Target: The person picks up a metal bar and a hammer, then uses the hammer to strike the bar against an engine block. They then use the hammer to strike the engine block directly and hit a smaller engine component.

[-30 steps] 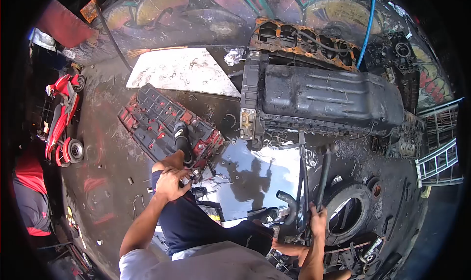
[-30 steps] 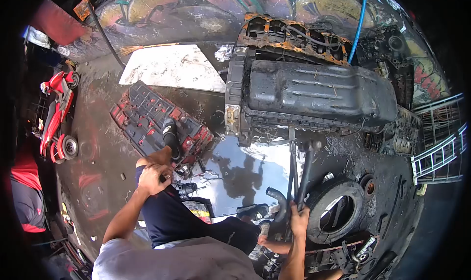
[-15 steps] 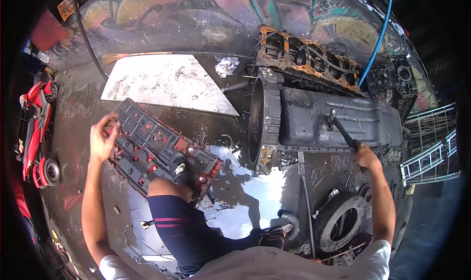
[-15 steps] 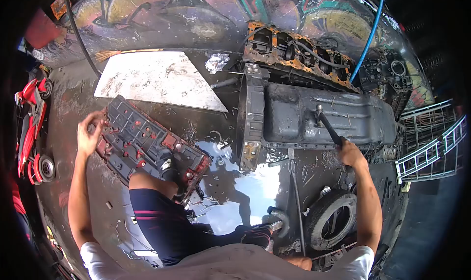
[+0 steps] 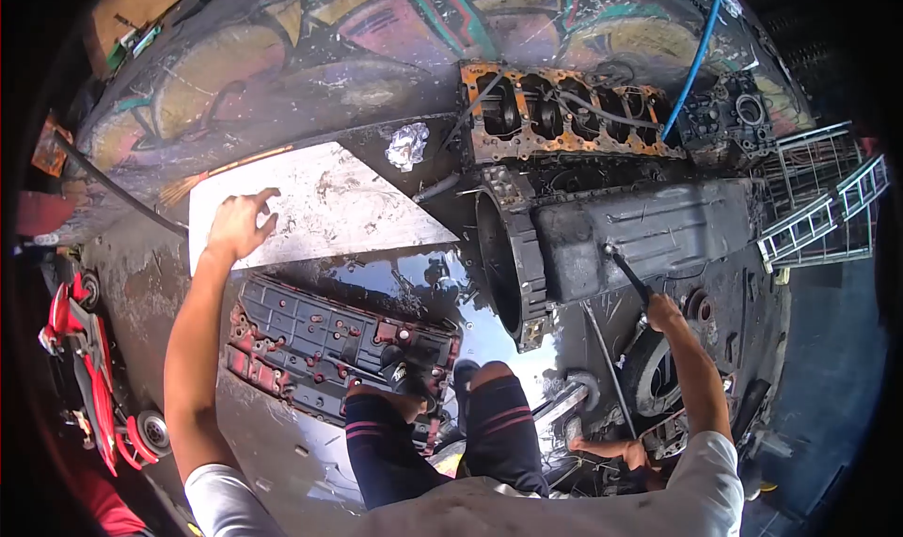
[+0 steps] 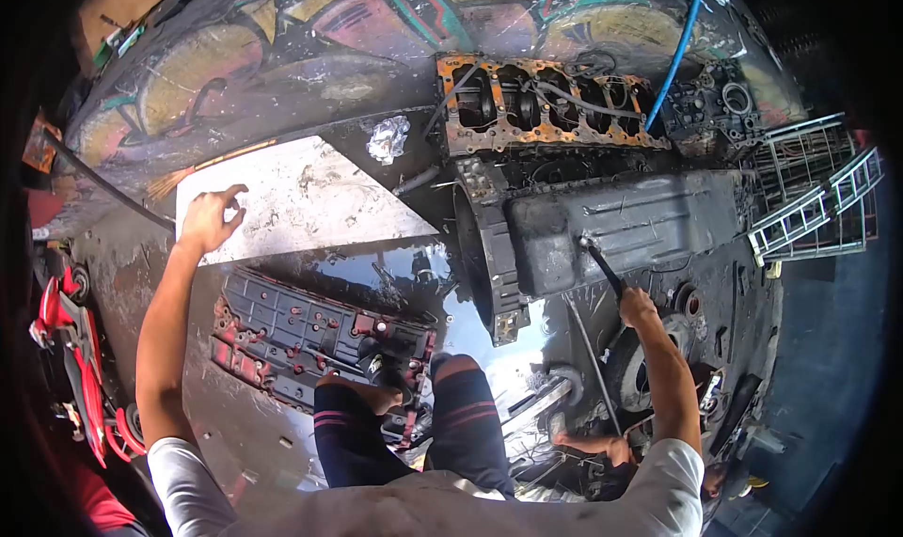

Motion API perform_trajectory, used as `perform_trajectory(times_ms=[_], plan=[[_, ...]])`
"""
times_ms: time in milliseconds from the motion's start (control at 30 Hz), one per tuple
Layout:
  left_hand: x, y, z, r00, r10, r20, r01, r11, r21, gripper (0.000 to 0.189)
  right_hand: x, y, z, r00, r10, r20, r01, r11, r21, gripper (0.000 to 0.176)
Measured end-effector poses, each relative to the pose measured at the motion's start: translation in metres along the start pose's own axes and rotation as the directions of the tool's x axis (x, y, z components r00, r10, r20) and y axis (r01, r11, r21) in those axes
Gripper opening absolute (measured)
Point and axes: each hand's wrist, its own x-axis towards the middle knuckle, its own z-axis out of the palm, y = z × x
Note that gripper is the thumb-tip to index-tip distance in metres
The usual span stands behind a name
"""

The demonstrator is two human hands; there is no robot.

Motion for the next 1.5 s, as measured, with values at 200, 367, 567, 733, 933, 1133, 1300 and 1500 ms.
perform_trajectory(times_ms=[200,367,567,733,933,1133,1300,1500], plan=[[-0.045,0.082,-0.147,0.920,0.310,0.242,-0.335,0.940,0.070,0.043,0.010,-0.005,0.003,0.998,0.052,-0.035,-0.047,0.991,0.127,0.030],[-0.105,0.104,-0.386,0.971,0.189,0.149,-0.215,0.959,0.183,0.041,0.021,-0.017,0.017,0.980,0.129,-0.152,-0.067,0.931,0.358,0.029],[0.126,0.194,-0.497,0.893,0.387,-0.229,-0.365,0.922,0.132,0.041,0.055,-0.014,0.010,0.983,0.179,-0.048,-0.132,0.858,0.496,0.042],[0.508,0.355,-0.423,0.693,0.719,-0.051,-0.705,0.691,0.158,0.045,0.045,-0.028,-0.067,0.896,0.274,0.350,-0.442,0.629,0.640,0.043],[0.808,0.458,-0.308,0.368,0.905,0.214,-0.881,0.266,0.391,0.054,0.068,-0.017,-0.118,0.795,0.337,0.505,-0.607,0.467,0.643,0.033],[0.867,0.454,-0.265,0.250,0.927,0.280,-0.928,0.147,0.342,0.047,0.099,0.005,-0.141,0.657,0.256,0.709,-0.719,0.497,0.487,0.031],[0.887,0.485,-0.269,0.106,0.961,0.254,-0.982,0.061,0.179,0.040,0.136,-0.035,-0.140,0.464,0.353,0.812,-0.885,0.230,0.405,0.035],[0.921,0.517,-0.255,-0.035,0.953,0.299,-0.999,-0.044,0.023,0.038,0.129,-0.139,-0.186,0.504,0.443,0.741,-0.767,-0.166,0.620,0.050]])
